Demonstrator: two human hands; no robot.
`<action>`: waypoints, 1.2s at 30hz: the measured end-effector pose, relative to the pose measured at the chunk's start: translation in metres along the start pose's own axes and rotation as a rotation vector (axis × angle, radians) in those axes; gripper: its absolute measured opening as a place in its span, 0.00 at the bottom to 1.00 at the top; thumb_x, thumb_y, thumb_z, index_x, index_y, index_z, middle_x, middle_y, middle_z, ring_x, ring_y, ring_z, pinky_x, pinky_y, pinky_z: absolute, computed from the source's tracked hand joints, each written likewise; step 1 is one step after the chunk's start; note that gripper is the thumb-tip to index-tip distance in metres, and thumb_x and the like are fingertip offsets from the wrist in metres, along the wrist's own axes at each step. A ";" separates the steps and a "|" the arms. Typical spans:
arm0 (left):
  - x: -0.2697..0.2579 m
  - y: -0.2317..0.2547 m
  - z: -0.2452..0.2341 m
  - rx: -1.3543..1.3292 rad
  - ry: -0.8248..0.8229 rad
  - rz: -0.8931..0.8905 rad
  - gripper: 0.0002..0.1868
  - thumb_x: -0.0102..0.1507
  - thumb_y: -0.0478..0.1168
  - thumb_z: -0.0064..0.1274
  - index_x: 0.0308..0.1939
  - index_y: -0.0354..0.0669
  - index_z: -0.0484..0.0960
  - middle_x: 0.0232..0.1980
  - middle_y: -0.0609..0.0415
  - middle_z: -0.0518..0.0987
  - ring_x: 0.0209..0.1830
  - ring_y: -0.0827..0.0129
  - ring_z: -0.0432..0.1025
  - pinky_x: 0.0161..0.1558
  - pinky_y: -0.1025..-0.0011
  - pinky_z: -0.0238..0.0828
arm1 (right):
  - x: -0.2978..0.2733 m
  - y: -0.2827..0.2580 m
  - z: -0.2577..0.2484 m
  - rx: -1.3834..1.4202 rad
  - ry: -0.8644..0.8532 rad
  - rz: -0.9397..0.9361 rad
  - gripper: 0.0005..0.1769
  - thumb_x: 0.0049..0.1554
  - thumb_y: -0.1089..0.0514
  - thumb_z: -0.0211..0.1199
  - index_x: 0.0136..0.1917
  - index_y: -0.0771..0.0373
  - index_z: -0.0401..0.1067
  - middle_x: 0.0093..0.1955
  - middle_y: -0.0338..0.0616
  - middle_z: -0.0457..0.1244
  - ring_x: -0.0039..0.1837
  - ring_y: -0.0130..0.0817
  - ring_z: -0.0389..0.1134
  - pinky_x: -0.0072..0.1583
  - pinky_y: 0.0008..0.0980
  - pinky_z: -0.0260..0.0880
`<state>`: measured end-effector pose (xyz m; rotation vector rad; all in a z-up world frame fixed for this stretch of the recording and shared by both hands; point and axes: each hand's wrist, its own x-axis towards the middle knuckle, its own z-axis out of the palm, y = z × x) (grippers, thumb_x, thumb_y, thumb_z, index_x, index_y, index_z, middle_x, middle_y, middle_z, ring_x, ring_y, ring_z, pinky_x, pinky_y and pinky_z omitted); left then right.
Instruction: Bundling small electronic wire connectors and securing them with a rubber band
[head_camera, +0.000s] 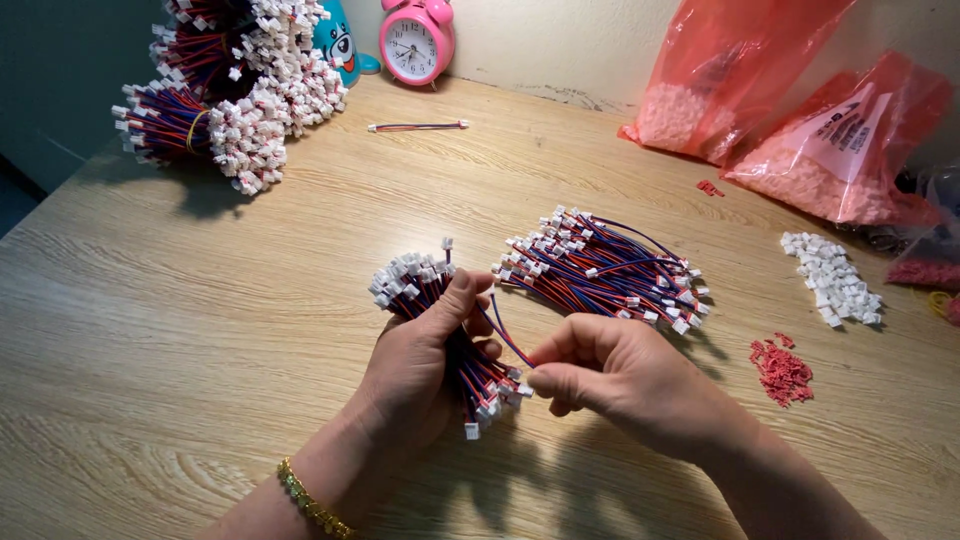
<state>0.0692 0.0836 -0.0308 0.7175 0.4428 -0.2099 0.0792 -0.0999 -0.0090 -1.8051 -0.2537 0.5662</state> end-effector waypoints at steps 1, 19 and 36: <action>0.003 -0.001 -0.002 -0.001 0.001 -0.001 0.14 0.60 0.49 0.54 0.44 0.46 0.82 0.29 0.56 0.68 0.20 0.68 0.66 0.19 0.74 0.59 | 0.002 0.000 -0.002 0.000 -0.001 0.002 0.06 0.50 0.65 0.68 0.42 0.70 0.79 0.32 0.46 0.69 0.33 0.30 0.67 0.37 0.26 0.70; -0.009 -0.015 0.008 -0.028 -0.198 0.038 0.28 0.60 0.51 0.49 0.60 0.41 0.74 0.22 0.56 0.68 0.19 0.69 0.67 0.21 0.64 0.70 | 0.005 -0.003 0.033 0.001 0.355 -0.388 0.10 0.52 0.66 0.64 0.49 0.66 0.77 0.45 0.43 0.72 0.46 0.25 0.71 0.51 0.22 0.73; -0.011 -0.019 -0.005 0.235 -0.308 -0.105 0.30 0.60 0.57 0.47 0.17 0.31 0.73 0.18 0.38 0.74 0.15 0.57 0.69 0.22 0.65 0.63 | 0.022 -0.063 -0.005 -0.572 -0.156 -0.646 0.25 0.62 0.46 0.42 0.59 0.64 0.71 0.59 0.47 0.68 0.62 0.34 0.70 0.61 0.27 0.66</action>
